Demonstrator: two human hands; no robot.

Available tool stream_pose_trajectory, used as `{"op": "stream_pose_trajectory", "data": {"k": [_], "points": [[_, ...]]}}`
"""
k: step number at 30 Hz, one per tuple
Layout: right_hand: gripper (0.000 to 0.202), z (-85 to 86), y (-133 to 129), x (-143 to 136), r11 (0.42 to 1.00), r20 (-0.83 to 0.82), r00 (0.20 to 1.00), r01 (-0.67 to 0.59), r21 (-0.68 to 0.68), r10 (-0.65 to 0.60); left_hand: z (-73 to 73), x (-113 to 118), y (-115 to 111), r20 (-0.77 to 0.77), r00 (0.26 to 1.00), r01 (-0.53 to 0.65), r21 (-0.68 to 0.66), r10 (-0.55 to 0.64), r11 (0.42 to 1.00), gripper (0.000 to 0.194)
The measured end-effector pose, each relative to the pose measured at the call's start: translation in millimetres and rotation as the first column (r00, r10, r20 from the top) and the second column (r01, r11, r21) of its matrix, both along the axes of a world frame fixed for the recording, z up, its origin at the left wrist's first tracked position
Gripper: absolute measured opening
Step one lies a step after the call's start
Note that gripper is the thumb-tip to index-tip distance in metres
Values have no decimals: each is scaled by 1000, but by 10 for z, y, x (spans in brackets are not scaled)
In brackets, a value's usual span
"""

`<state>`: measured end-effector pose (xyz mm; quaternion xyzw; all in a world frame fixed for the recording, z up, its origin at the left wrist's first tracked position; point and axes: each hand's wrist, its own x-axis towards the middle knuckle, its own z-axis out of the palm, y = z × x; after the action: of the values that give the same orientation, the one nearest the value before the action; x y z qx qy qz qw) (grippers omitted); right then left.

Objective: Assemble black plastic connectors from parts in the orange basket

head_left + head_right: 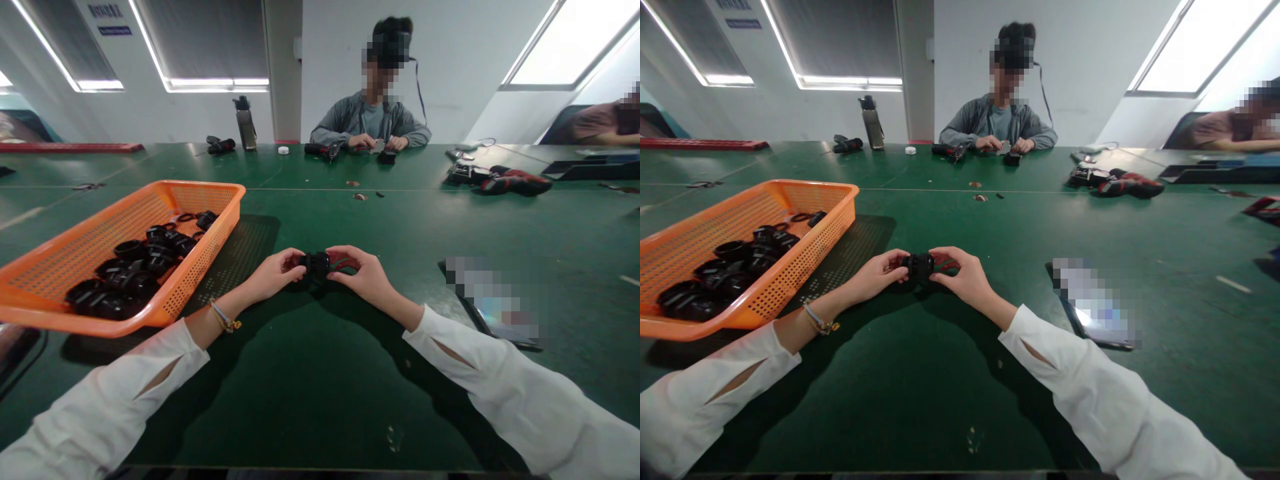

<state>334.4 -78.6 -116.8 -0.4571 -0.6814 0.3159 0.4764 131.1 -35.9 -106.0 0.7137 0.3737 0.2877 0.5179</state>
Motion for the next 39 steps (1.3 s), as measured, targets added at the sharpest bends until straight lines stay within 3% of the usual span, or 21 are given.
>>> {"op": "stream_pose_trajectory", "data": {"k": [25, 39], "points": [[36, 17, 0, -6, 999, 82, 996, 33, -9, -32, -36, -18, 18, -6, 1000, 19, 25, -19, 1000, 20], [40, -21, 22, 15, 994, -27, 999, -20, -109, 17, -44, -12, 12, -9, 1000, 5, 28, -4, 1000, 18]]}}
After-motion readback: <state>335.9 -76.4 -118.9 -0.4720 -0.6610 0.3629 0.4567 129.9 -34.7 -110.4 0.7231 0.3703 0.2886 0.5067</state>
